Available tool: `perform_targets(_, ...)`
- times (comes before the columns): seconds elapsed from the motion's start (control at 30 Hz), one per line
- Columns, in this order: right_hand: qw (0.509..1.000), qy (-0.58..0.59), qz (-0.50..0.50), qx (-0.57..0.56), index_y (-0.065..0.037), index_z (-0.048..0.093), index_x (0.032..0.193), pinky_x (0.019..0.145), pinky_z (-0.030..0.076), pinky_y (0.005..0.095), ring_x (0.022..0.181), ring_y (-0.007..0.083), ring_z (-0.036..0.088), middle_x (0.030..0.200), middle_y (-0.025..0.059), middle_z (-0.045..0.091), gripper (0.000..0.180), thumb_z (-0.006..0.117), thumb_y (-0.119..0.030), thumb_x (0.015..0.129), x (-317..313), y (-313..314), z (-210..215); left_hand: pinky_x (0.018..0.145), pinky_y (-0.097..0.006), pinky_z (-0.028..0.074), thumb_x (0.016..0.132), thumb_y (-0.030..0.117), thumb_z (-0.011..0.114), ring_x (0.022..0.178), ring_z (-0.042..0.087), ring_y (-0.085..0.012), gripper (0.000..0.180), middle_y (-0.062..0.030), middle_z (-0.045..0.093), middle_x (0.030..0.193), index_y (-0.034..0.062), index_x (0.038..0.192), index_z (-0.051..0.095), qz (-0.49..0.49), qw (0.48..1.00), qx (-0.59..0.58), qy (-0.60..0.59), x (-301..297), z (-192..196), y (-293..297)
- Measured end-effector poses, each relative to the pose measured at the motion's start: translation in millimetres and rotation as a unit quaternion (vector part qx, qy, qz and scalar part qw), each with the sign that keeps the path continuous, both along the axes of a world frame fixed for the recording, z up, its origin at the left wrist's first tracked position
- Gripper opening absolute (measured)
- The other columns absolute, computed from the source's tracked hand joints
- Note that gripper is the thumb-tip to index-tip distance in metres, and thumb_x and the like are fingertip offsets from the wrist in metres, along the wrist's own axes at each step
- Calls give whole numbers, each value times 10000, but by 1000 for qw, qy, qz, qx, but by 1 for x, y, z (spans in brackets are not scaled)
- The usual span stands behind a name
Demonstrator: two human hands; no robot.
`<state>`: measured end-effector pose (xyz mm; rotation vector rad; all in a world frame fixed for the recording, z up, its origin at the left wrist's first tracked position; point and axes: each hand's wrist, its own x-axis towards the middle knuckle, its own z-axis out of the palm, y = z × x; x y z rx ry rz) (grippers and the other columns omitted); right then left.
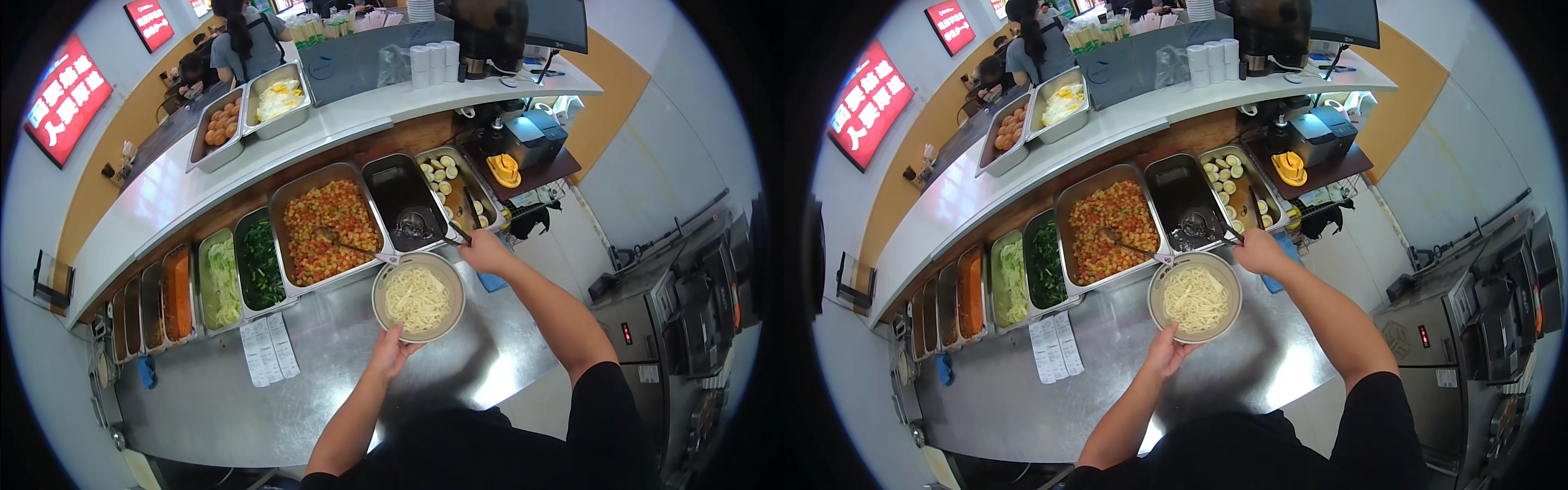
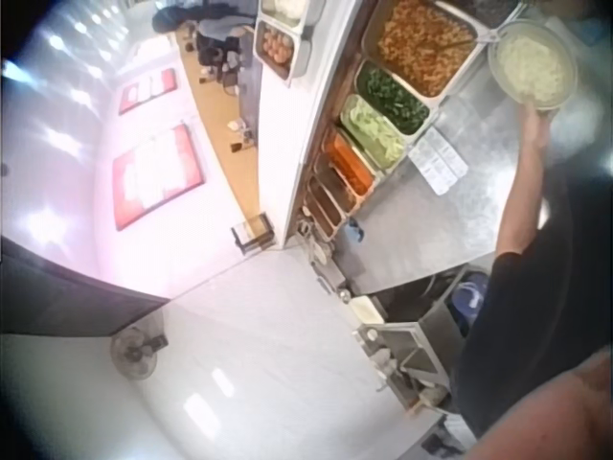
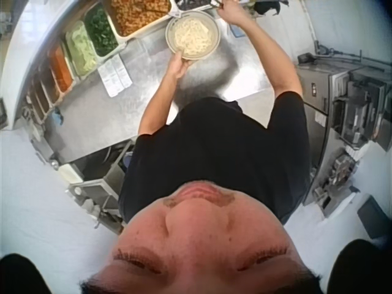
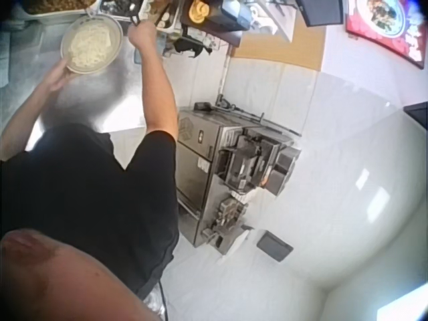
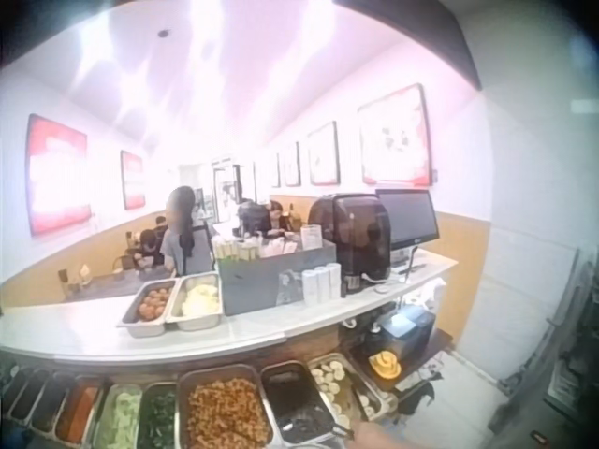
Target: The person assembles multiple noodle bowls at a food counter. Using chopsticks and a ladle, they add noodles, vegetables, sauces, and toppings from stainless steel containers into paper bowls, then place each completed bowl on the counter.
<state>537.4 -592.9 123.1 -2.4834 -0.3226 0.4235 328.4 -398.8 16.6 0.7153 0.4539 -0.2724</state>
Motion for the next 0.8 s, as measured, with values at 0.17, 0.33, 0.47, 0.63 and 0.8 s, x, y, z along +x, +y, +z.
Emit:
perform_targets(0.17, 976, 137, -110, 128, -42, 604, 702, 462, 379, 300, 510, 136, 481, 585, 27, 528, 153, 655, -169, 770, -5, -4, 19, 970, -488, 475, 991, 211, 375, 1211, 504, -320, 456, -169, 422, 1371, 101, 1408, 226, -8, 1000, -20, -20, 0, -1, 2)
perform_targets(0.33, 912, 286, -143, 255, -59, 583, 754, 387, 209, 253, 425, 70, 324, 533, -34, 410, 101, 627, -127, 814, -9, -16, 37, 970, -484, 476, 993, 217, 378, 1210, 506, -318, 458, -167, 422, 1373, 97, 1408, 225, -7, 1000, -23, -13, -1, -8, 3)
perform_targets(0.47, 901, 301, -160, 268, -76, 537, 690, 380, 191, 262, 404, 68, 296, 521, -36, 400, 145, 634, -92, 797, -22, -25, 60, 995, -477, 461, 1003, 233, 351, 1211, 509, -325, 443, -187, 444, 1358, 44, 1394, 266, -6, 1000, -5, -8, 0, 2, 0)
perform_targets(0.63, 901, 319, -165, 243, -62, 574, 743, 404, 221, 248, 435, 64, 333, 544, -35, 423, 110, 631, -127, 812, -51, -39, 81, 993, -476, 464, 1002, 237, 360, 1210, 509, -326, 448, -190, 445, 1355, 28, 1388, 271, -2, 1000, -6, -11, 0, 2, 2)
perform_targets(0.8, 895, 354, -152, 225, -48, 607, 796, 418, 264, 243, 465, 69, 380, 566, -32, 451, 126, 629, -169, 826, -80, -57, 86, 983, -476, 474, 1006, 246, 358, 1199, 517, -326, 444, -195, 458, 1338, 25, 1382, 276, 5, 1000, 2, -15, -1, 4, -1)
